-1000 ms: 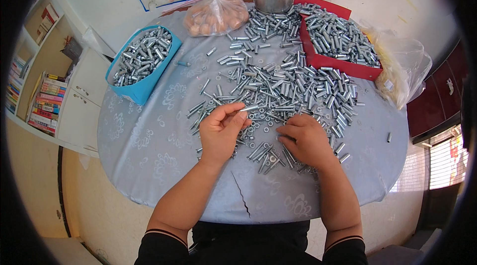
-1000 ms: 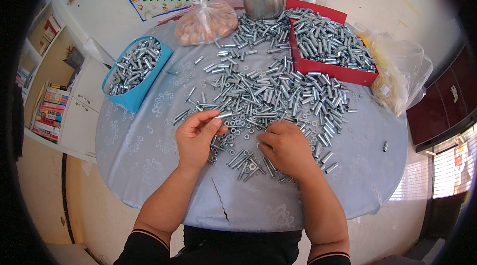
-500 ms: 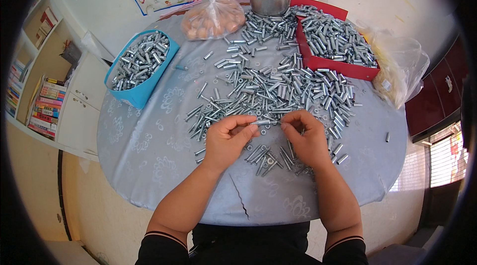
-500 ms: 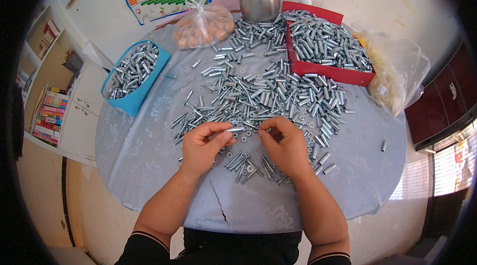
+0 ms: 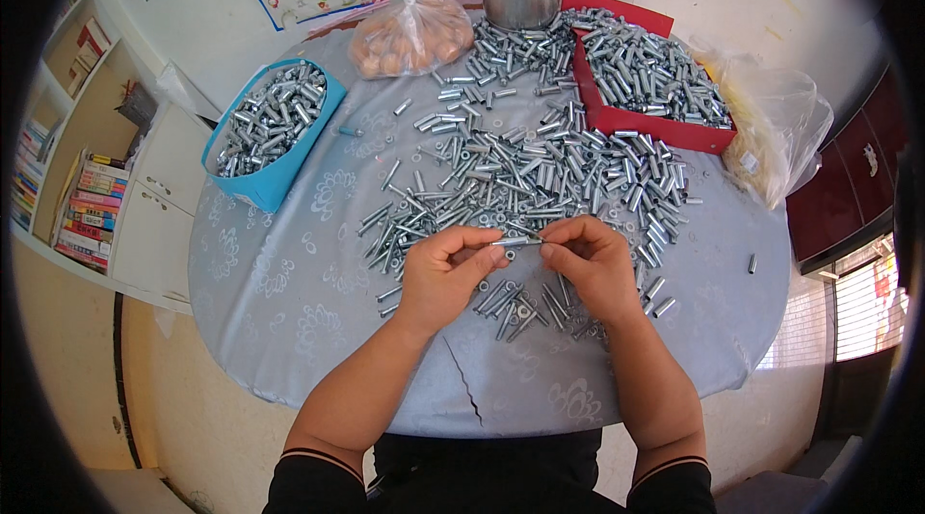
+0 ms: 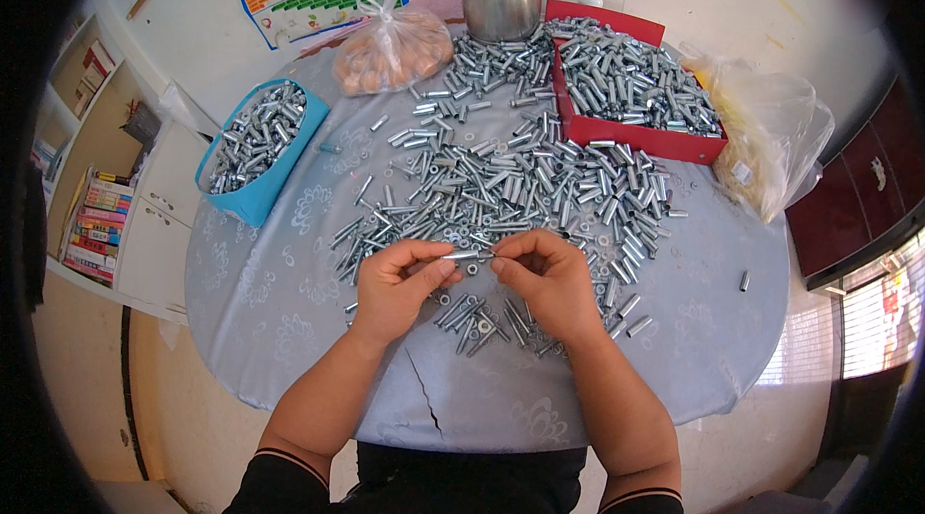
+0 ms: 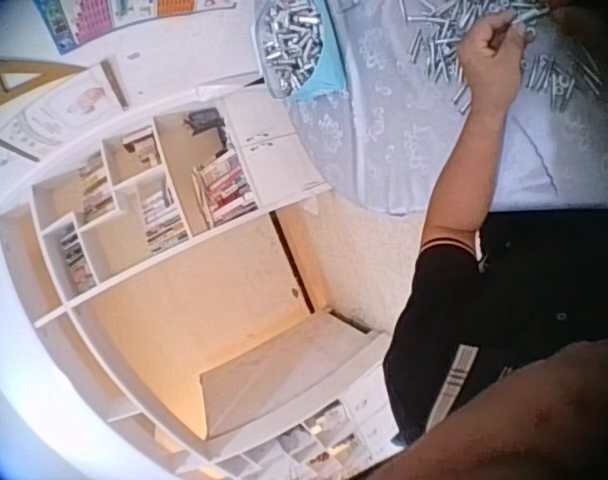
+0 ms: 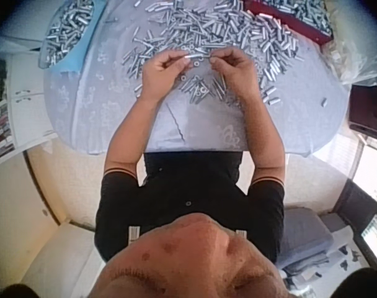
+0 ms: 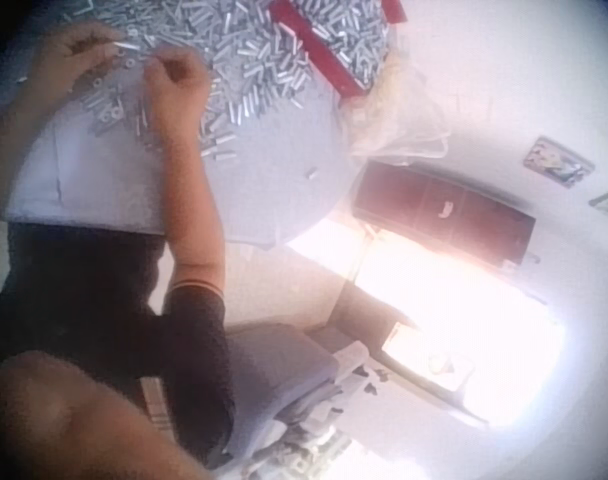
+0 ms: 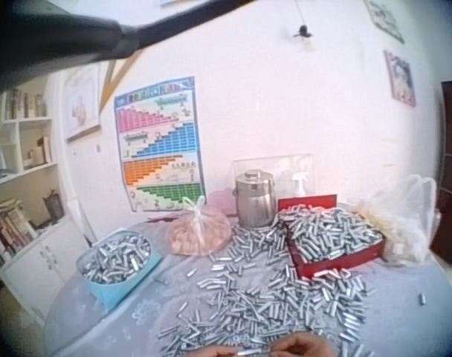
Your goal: The person repeatedly picks up metal bolts and washers from a table, threads the washers onto the bolts, and places the assembled fasteners into a blue bin. The task involves continuous manual assembly of hardware components.
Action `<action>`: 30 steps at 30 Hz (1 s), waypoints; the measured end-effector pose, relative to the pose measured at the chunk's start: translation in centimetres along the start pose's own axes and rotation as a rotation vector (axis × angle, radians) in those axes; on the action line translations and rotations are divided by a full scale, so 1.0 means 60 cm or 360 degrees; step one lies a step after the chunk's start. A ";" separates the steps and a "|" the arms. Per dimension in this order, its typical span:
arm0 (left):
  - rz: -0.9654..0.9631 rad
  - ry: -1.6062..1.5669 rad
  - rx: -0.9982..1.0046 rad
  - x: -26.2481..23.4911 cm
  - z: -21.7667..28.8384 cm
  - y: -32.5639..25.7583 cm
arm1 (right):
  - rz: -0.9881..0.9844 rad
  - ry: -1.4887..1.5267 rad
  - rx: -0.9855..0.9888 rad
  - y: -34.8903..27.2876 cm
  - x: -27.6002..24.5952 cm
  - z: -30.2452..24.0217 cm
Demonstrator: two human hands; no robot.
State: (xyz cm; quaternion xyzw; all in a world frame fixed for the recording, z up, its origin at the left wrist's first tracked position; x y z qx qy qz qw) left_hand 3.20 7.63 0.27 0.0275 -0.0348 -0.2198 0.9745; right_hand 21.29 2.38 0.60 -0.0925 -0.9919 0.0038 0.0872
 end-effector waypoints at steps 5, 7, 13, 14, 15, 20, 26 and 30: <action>0.0024 -0.0032 0.0025 0.001 -0.001 -0.001 | -0.0053 0.0123 0.0038 0.000 0.008 0.001; 0.0014 -0.0020 0.0003 0.000 -0.003 0.000 | -0.0059 0.0122 0.0029 -0.001 0.008 0.001; -0.0082 -0.0028 -0.0039 0.005 0.001 0.001 | -0.0069 0.0034 -0.0005 0.000 0.005 0.000; -0.0103 -0.0038 -0.0052 0.007 0.002 0.000 | -0.0078 0.0046 -0.0002 0.000 0.005 -0.001; -0.0114 -0.0059 -0.0060 0.007 0.002 0.000 | -0.0086 0.0058 0.0000 0.000 0.006 -0.001; -0.0148 -0.0202 -0.0099 0.008 -0.004 0.002 | -0.0130 0.0019 0.0094 -0.001 0.007 0.005; -0.0180 -0.0260 -0.0136 0.013 -0.008 0.000 | -0.0152 -0.0040 0.0075 -0.005 0.012 0.009; -0.0031 -0.0097 -0.0026 -0.006 0.006 0.009 | -0.0026 -0.0353 0.0026 -0.004 -0.002 -0.015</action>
Point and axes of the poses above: each hand's wrist, its own y-axis towards the middle knuckle, its own x-axis out of the palm, z = x × y, the point moved 8 cm from there along y, towards the middle knuckle, and after that the axes turned 3 degrees about y, right-handed, at the moved point
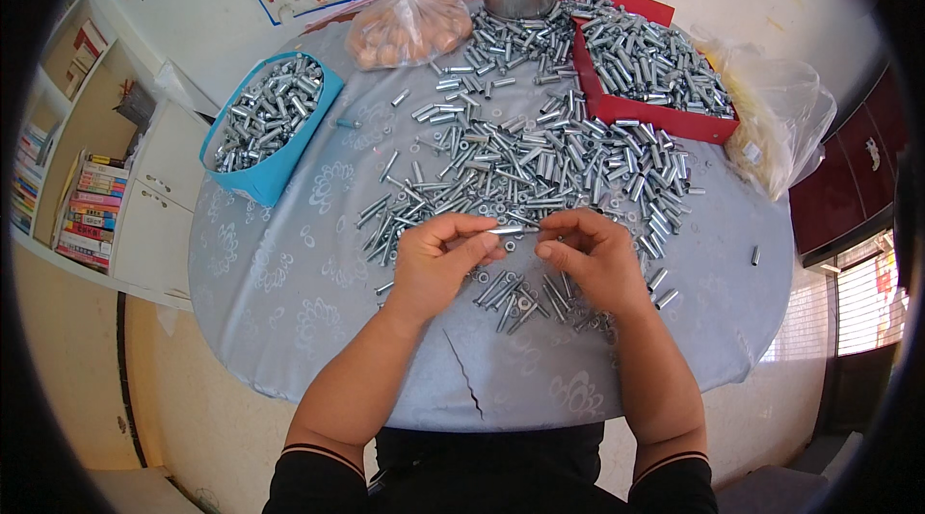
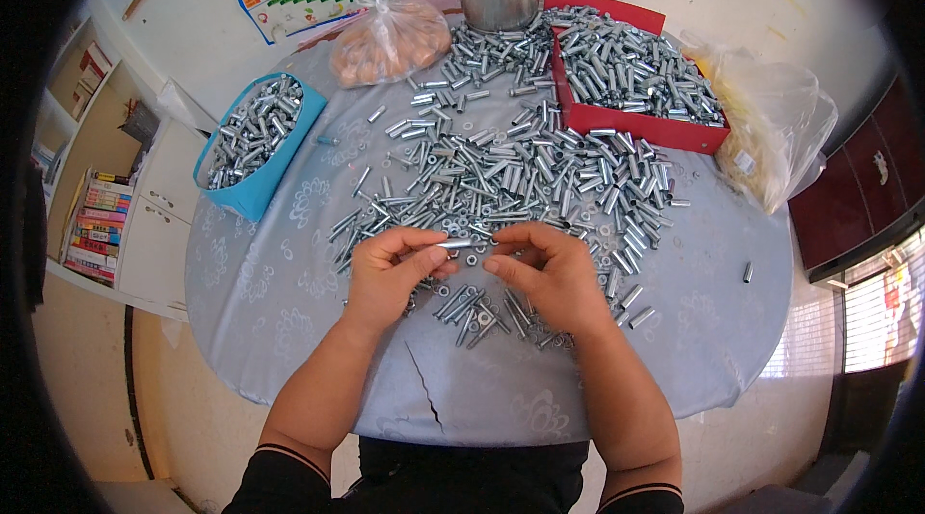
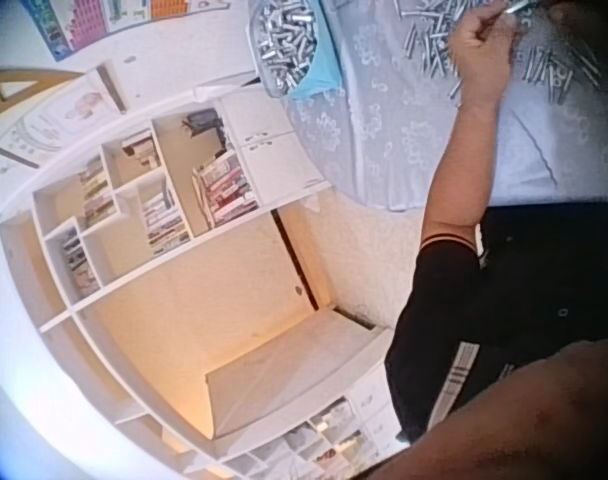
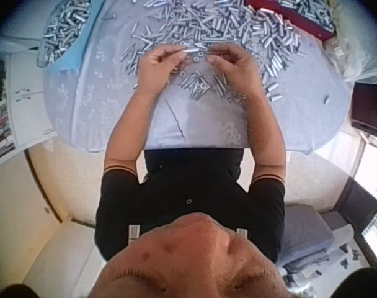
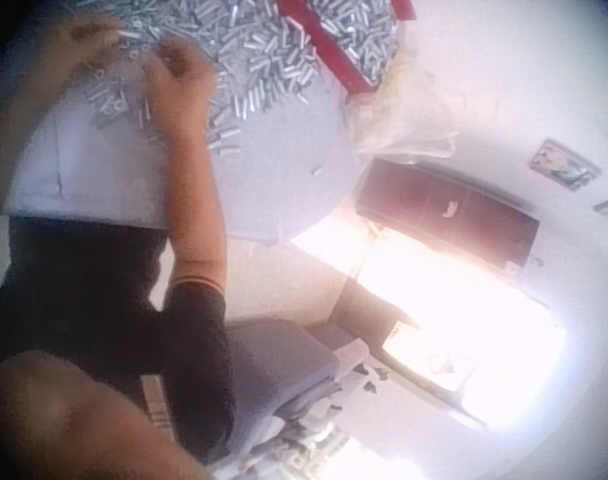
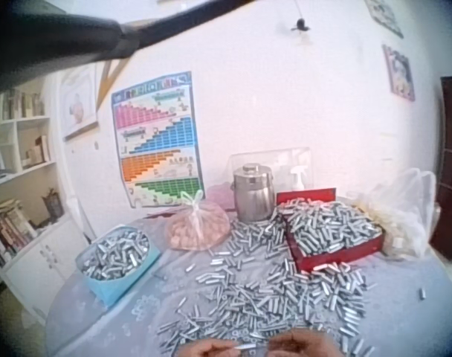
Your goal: The person repeatedly picks up metal bolts and washers from a table, threads the washers onto the bolts, and places the assembled fasteners into a blue bin. The task involves continuous manual assembly of hardware components.
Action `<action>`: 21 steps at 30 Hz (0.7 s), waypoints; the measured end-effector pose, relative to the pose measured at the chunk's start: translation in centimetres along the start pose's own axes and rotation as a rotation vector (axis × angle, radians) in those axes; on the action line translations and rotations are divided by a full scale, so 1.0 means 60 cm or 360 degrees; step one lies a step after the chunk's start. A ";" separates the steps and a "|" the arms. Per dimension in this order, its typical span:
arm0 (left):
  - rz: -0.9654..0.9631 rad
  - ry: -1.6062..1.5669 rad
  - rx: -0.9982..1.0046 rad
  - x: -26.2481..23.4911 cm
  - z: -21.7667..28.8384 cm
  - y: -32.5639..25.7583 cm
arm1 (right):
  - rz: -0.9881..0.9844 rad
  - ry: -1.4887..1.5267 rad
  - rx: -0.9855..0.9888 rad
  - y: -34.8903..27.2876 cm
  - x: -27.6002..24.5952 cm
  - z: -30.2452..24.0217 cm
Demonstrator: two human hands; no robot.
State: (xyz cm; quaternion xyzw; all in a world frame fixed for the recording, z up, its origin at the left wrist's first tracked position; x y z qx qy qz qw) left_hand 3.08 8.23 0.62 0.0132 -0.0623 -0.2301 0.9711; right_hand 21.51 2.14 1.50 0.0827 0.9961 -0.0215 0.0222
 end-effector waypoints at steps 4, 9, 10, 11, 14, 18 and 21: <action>0.0051 -0.0027 0.0022 -0.014 0.004 0.002 | -0.0388 -0.1014 -0.0651 -0.012 0.021 -0.044; -0.0010 -0.0069 0.0004 0.001 -0.003 0.000 | -0.0621 -0.1202 -0.0846 -0.030 0.046 -0.040; -0.0013 -0.0060 0.0005 0.001 -0.004 0.000 | -0.0628 -0.1192 -0.0850 -0.031 0.048 -0.040; -0.0017 -0.0052 0.0007 0.001 -0.006 0.000 | -0.0635 -0.1184 -0.0853 -0.032 0.050 -0.040; -0.0023 -0.0028 0.0018 0.001 -0.009 0.001 | -0.0640 -0.1229 -0.0890 -0.036 0.054 -0.041; -0.0023 -0.0058 0.0020 0.002 -0.008 0.000 | -0.0643 -0.1240 -0.0879 -0.038 0.058 -0.039; -0.0023 -0.0002 0.0021 0.001 -0.009 0.001 | -0.0682 -0.1226 -0.0844 -0.036 0.058 -0.034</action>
Point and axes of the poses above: each hand's wrist, its own y-axis towards the middle knuckle, its own x-axis out of the palm, z = x × y, the point moved 8 cm from there along y, towards the middle knuckle, and after that the axes turned 3 degrees about y, right-handed, at the moved point
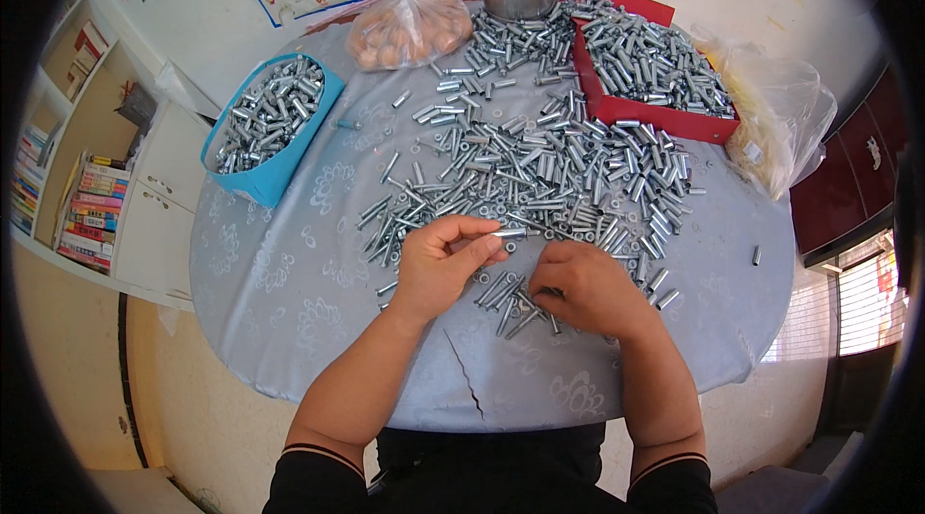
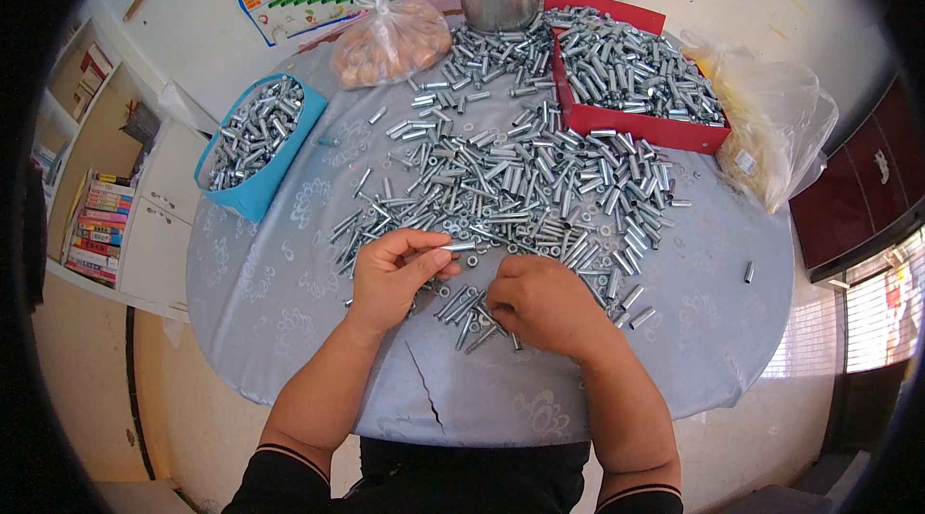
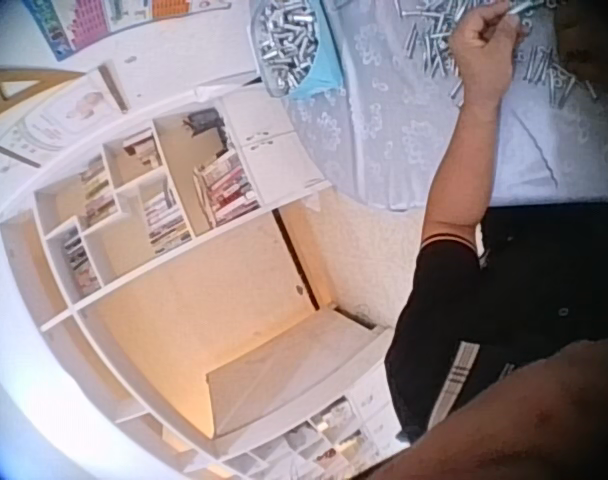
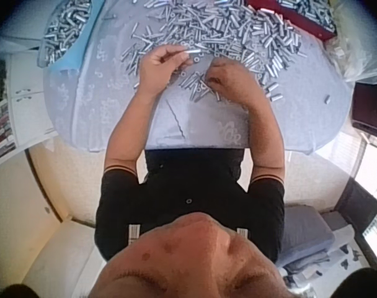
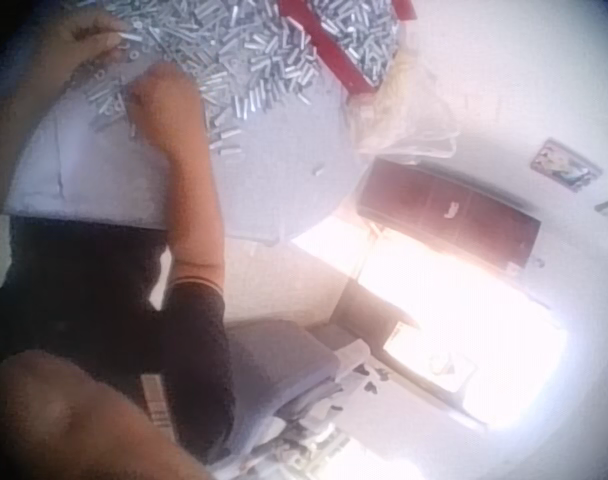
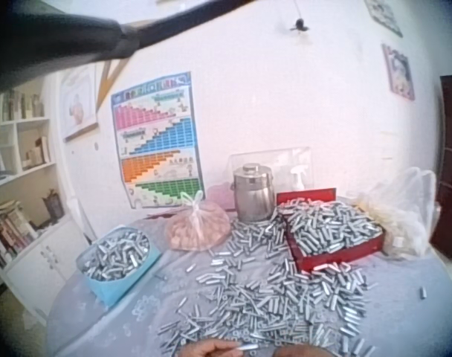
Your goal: The person repeatedly picks up metal bolts and washers from a table, threads the washers onto the bolts, and places the assembled fasteners into a blue bin. The task involves continuous manual assembly of hardware components.
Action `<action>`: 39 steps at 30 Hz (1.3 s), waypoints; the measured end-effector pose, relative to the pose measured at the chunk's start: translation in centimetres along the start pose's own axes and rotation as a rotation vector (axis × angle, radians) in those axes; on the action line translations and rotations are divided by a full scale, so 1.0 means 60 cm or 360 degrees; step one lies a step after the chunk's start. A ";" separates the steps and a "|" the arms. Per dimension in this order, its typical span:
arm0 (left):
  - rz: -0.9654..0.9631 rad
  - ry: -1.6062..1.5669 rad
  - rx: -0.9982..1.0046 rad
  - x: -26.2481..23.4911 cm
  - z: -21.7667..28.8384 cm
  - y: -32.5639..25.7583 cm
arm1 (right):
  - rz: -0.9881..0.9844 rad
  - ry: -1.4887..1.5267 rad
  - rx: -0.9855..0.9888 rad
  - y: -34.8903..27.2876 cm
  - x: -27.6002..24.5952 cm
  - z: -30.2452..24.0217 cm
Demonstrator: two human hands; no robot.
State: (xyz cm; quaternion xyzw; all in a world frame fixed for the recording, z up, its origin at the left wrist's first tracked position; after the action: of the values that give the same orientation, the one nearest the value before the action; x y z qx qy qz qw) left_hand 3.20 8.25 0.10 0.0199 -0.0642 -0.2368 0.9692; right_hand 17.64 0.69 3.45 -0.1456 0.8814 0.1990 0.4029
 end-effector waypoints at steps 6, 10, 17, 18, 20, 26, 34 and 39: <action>-0.0024 0.0015 -0.0019 0.005 0.004 -0.003 | 0.0794 0.0959 0.0929 -0.026 -0.028 0.084; -0.0041 -0.0028 -0.0041 0.008 -0.001 -0.003 | 0.0939 0.1259 0.0844 -0.022 -0.019 0.084; -0.0017 -0.0004 -0.0023 0.008 0.002 -0.006 | 0.0848 0.1476 0.0814 -0.016 -0.005 0.076; -0.0021 0.0013 -0.0022 0.009 0.003 -0.006 | 0.0838 0.1452 0.0822 -0.017 -0.004 0.076; -0.0021 0.0007 -0.0033 0.009 0.001 -0.005 | 0.0840 0.1441 0.0796 -0.017 -0.004 0.077; -0.0033 -0.0023 -0.0050 0.012 0.000 -0.006 | 0.0829 0.1521 0.0773 -0.015 -0.009 0.072; -0.0071 -0.0148 -0.0096 0.015 0.000 -0.006 | 0.0708 0.1581 0.0810 -0.011 0.003 0.073; 0.0110 -0.0059 0.0072 -0.010 0.010 0.000 | 0.0723 0.0067 0.0206 0.008 -0.041 0.032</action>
State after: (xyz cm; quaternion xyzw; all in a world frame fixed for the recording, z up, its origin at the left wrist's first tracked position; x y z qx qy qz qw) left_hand 2.60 8.54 0.62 0.0351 -0.0883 -0.2019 0.9748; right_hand 20.22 2.27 4.30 0.0783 0.9106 0.2247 0.3379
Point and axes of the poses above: each hand's wrist, its own y-axis towards the middle knuckle, its own x-axis out of the palm, z = x × y, the point moved 8 cm from there along y, towards the middle knuckle, and after that the axes turned 3 degrees about y, right-handed, at the moved point
